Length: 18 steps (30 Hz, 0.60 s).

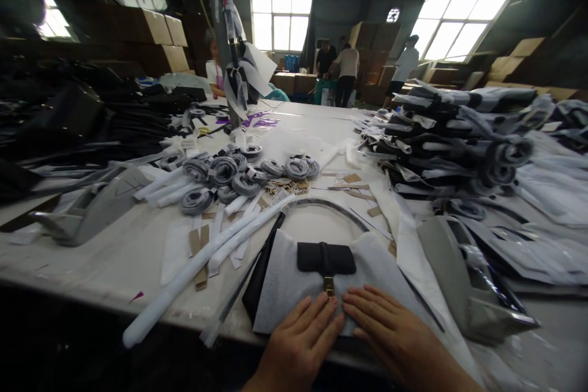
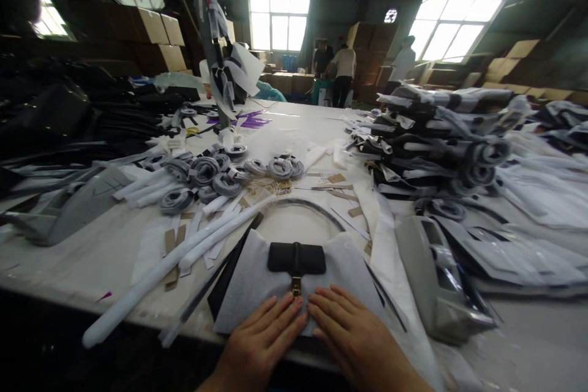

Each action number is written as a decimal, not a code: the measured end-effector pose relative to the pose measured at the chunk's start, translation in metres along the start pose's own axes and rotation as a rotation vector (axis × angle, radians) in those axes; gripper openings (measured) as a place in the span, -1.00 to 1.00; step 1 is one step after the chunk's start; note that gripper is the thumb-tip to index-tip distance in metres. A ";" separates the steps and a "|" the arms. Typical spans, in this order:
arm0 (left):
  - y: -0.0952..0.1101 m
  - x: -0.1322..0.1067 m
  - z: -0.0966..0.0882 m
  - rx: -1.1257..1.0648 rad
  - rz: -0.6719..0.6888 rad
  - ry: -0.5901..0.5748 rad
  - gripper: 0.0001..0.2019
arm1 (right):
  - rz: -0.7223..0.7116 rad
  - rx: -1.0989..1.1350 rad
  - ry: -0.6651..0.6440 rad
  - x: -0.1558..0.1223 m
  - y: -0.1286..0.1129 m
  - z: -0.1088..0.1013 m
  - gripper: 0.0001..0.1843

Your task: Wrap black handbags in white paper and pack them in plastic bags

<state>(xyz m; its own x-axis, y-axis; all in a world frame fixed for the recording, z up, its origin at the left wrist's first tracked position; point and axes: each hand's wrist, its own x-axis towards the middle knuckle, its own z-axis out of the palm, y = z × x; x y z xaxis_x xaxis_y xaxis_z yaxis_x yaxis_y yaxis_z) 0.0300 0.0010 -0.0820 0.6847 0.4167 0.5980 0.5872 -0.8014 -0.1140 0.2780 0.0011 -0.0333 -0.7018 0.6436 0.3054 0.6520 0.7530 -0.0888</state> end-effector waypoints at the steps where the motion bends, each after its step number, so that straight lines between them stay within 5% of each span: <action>1: 0.000 -0.001 0.001 -0.003 -0.001 0.003 -0.55 | 0.007 0.008 -0.023 0.000 -0.001 -0.001 -0.60; 8: -0.001 -0.002 0.004 0.008 0.006 0.055 -0.55 | 0.031 0.088 -0.059 0.008 -0.002 -0.013 -0.64; 18: -0.004 -0.001 0.004 0.028 0.015 0.099 -0.53 | 0.007 0.098 0.084 0.049 0.013 -0.036 -0.72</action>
<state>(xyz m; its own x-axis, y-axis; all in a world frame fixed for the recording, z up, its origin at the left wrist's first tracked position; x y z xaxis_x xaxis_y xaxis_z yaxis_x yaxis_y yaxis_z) 0.0289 0.0060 -0.0854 0.6484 0.3593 0.6712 0.5899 -0.7944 -0.1446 0.2628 0.0372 0.0146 -0.6680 0.6382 0.3827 0.6228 0.7610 -0.1820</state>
